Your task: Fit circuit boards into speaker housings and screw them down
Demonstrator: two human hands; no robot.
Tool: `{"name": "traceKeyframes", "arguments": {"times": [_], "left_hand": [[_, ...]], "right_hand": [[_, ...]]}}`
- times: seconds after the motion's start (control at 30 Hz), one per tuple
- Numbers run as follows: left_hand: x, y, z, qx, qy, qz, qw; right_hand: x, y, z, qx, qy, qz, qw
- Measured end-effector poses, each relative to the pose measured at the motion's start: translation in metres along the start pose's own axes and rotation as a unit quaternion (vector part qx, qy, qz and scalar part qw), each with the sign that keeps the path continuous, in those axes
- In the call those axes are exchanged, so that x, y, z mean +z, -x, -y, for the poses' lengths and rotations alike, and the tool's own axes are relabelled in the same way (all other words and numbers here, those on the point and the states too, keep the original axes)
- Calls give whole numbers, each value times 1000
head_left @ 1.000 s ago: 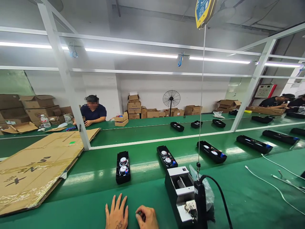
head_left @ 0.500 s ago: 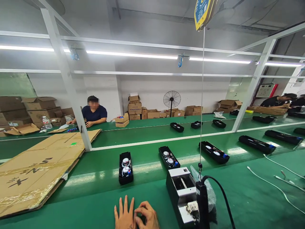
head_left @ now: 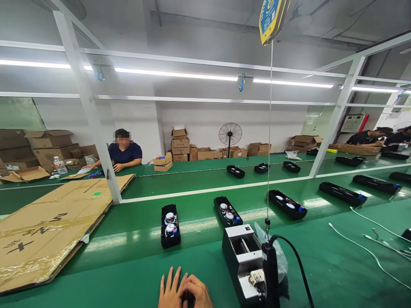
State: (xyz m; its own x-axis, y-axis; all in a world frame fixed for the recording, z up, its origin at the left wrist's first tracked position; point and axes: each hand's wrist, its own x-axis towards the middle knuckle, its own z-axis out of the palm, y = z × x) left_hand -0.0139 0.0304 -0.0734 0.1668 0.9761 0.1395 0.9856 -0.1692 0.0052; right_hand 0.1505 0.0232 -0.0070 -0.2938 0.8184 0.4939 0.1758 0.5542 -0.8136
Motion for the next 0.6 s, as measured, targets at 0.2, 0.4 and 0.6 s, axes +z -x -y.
{"name": "traceKeyframes", "arguments": {"times": [0.2,0.4,0.6], "left_hand": [[1,0,1,-4,5,9,1000],[14,1,6,-1,-15,-45,999],[22,0,7,-2,-10,-41,999]], "right_hand": [[4,2,1,72,16,-6,997],[7,3,-2,89,32,-18,995],[8,5,-6,91,35,-22,995]]}}
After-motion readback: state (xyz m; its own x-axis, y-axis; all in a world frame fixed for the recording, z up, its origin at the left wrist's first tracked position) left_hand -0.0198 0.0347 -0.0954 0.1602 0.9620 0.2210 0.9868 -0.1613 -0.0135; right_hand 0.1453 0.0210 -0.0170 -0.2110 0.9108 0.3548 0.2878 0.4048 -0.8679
